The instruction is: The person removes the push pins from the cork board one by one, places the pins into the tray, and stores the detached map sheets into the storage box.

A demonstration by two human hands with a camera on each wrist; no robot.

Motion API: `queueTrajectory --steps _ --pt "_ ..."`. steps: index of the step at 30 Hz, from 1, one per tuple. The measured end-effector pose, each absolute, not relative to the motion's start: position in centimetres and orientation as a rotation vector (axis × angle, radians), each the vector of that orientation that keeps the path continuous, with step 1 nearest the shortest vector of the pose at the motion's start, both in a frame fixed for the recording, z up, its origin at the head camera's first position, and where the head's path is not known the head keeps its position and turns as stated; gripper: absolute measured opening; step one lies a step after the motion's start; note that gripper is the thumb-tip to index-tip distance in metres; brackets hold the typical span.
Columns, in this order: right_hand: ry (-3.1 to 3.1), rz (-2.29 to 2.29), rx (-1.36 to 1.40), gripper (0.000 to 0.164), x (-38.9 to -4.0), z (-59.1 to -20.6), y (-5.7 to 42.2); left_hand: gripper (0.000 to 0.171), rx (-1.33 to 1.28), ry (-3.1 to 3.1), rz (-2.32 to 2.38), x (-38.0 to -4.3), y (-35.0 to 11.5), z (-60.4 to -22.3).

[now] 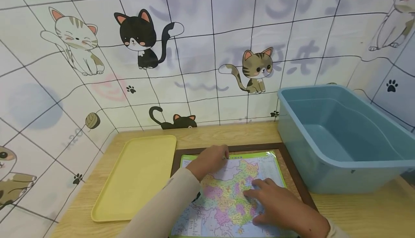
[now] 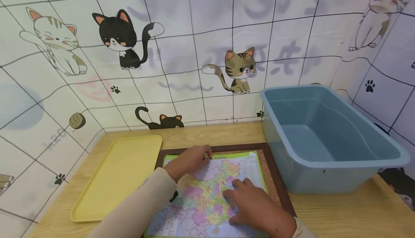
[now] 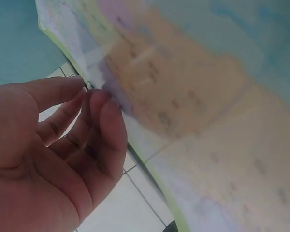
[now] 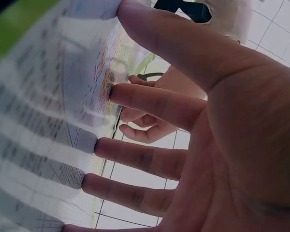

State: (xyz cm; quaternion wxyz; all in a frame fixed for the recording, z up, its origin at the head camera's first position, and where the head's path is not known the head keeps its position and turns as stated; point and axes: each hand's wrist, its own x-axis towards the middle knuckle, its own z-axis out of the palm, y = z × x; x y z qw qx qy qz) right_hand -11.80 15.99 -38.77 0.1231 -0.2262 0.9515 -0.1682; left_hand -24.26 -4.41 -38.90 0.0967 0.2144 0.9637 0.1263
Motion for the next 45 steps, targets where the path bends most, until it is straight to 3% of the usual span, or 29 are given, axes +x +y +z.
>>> queueTrajectory --steps 22,45 --pt "2.780 -0.437 -0.648 0.065 -11.8 -38.7 15.9 0.006 0.570 2.594 0.729 -26.3 -5.3 -40.0" --pt "2.796 -0.414 -0.686 0.065 -11.9 -38.8 16.1 0.007 0.572 2.621 0.652 -26.8 -4.6 -39.9"
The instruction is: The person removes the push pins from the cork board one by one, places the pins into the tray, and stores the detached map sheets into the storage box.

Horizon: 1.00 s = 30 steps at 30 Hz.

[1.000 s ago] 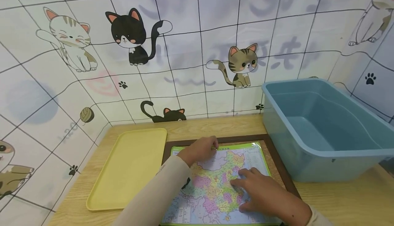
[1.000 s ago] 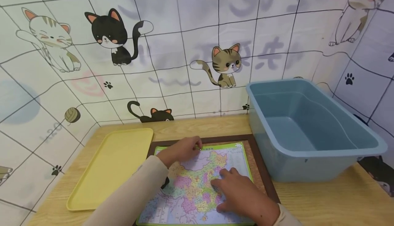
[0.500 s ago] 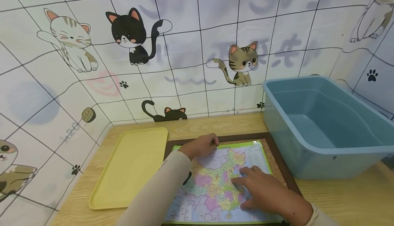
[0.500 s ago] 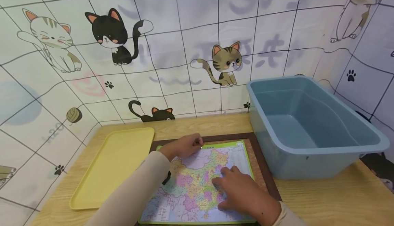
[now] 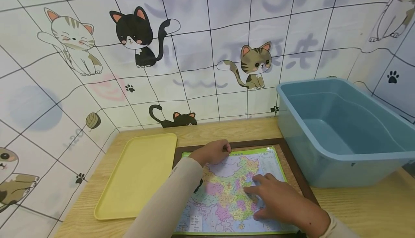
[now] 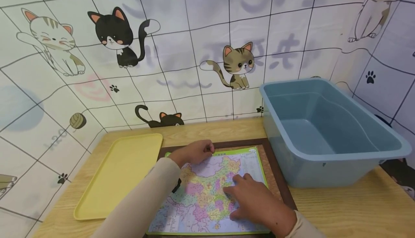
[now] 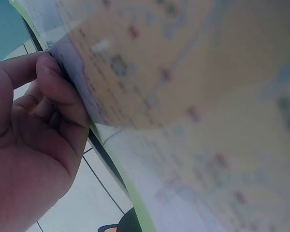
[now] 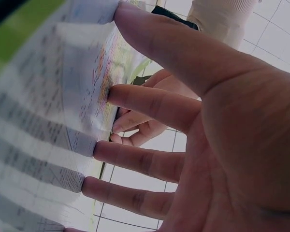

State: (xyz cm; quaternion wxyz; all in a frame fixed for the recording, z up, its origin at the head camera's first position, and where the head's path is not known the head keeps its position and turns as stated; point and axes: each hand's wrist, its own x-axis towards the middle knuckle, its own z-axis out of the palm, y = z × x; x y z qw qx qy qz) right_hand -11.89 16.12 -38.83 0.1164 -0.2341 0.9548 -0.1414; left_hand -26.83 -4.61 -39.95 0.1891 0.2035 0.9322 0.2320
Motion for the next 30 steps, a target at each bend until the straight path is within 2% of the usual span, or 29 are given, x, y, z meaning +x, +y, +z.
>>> queueTrajectory --steps 30 --pt "2.796 -0.398 -0.664 0.064 -11.81 -38.74 16.03 0.008 0.610 2.644 0.621 -27.15 -4.59 -40.09"
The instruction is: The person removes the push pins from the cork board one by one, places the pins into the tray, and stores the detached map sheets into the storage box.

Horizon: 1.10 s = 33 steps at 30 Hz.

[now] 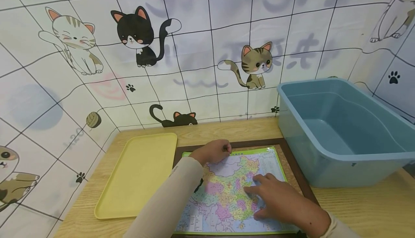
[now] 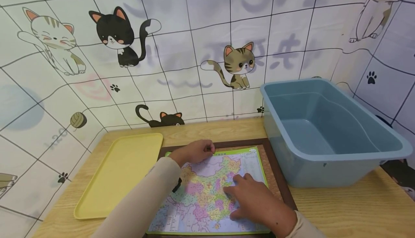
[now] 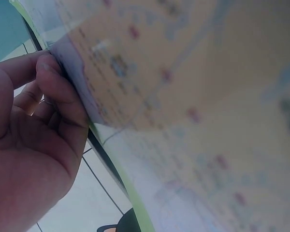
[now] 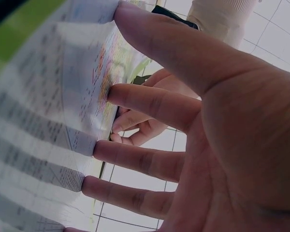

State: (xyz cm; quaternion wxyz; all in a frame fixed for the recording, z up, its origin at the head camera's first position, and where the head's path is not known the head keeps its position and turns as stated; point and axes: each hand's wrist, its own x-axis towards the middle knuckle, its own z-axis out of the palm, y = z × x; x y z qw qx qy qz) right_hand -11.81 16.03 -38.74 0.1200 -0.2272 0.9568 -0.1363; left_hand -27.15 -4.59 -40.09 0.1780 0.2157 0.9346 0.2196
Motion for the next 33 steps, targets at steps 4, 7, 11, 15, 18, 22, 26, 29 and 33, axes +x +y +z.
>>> queueTrajectory --steps 4,7,11,15,18,22,26,29,33 --pt "2.795 -0.390 -0.658 0.064 -11.82 -38.71 15.94 0.009 0.606 2.633 0.634 -27.20 -4.66 -40.22" --pt "2.792 -0.386 -0.660 0.064 -11.83 -38.60 15.85 0.008 0.601 2.629 0.642 -27.16 -4.68 -40.20" --pt "2.787 -0.392 -0.666 0.065 -11.85 -38.50 15.82 0.008 0.595 2.629 0.654 -27.06 -4.70 -40.10" --pt "2.784 -0.399 -0.663 0.065 -11.81 -38.53 15.85 0.008 0.599 2.621 0.666 -27.07 -4.80 -40.12" --pt "2.784 -0.395 -0.658 0.064 -11.81 -38.57 15.86 0.008 0.607 2.614 0.673 -27.14 -4.87 -40.18" --pt "2.784 -0.393 -0.656 0.064 -11.85 -38.65 15.87 0.008 0.605 2.607 0.681 -27.23 -4.92 -40.28" --pt "2.792 -0.390 -0.649 0.064 -11.82 -38.75 15.91 0.007 0.584 2.604 0.688 -27.25 -4.93 -40.36" --pt "2.797 -0.385 -0.646 0.064 -11.82 -38.81 15.95 0.006 0.571 2.610 0.683 -27.23 -4.94 -40.36" --pt "2.796 -0.389 -0.645 0.064 -11.81 -38.79 15.92 0.007 0.570 2.611 0.682 -27.21 -4.96 -40.32"
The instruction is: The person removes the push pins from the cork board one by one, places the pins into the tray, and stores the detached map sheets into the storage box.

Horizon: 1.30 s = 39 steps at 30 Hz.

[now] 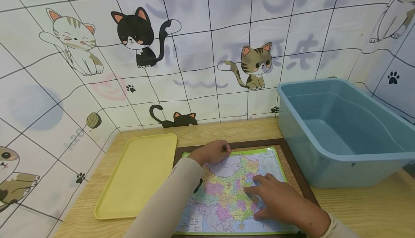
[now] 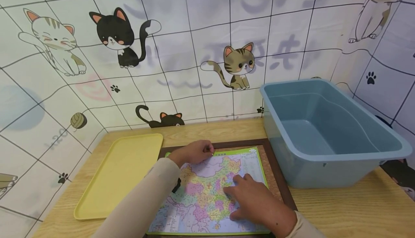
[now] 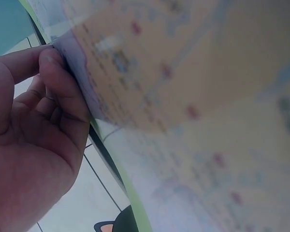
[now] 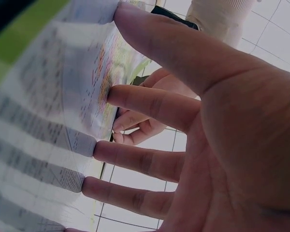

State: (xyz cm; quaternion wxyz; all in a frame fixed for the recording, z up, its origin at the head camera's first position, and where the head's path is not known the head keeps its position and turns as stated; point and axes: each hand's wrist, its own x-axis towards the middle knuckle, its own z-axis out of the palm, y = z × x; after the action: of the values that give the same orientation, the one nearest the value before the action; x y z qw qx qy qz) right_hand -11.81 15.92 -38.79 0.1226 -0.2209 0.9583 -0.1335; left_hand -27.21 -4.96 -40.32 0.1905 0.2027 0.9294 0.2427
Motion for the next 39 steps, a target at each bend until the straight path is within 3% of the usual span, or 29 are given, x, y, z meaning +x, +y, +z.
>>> queueTrajectory --steps 39 --pt "2.778 -0.395 -0.694 0.065 -11.82 -38.72 16.12 0.013 0.594 2.484 0.733 -27.58 -5.81 -40.05"
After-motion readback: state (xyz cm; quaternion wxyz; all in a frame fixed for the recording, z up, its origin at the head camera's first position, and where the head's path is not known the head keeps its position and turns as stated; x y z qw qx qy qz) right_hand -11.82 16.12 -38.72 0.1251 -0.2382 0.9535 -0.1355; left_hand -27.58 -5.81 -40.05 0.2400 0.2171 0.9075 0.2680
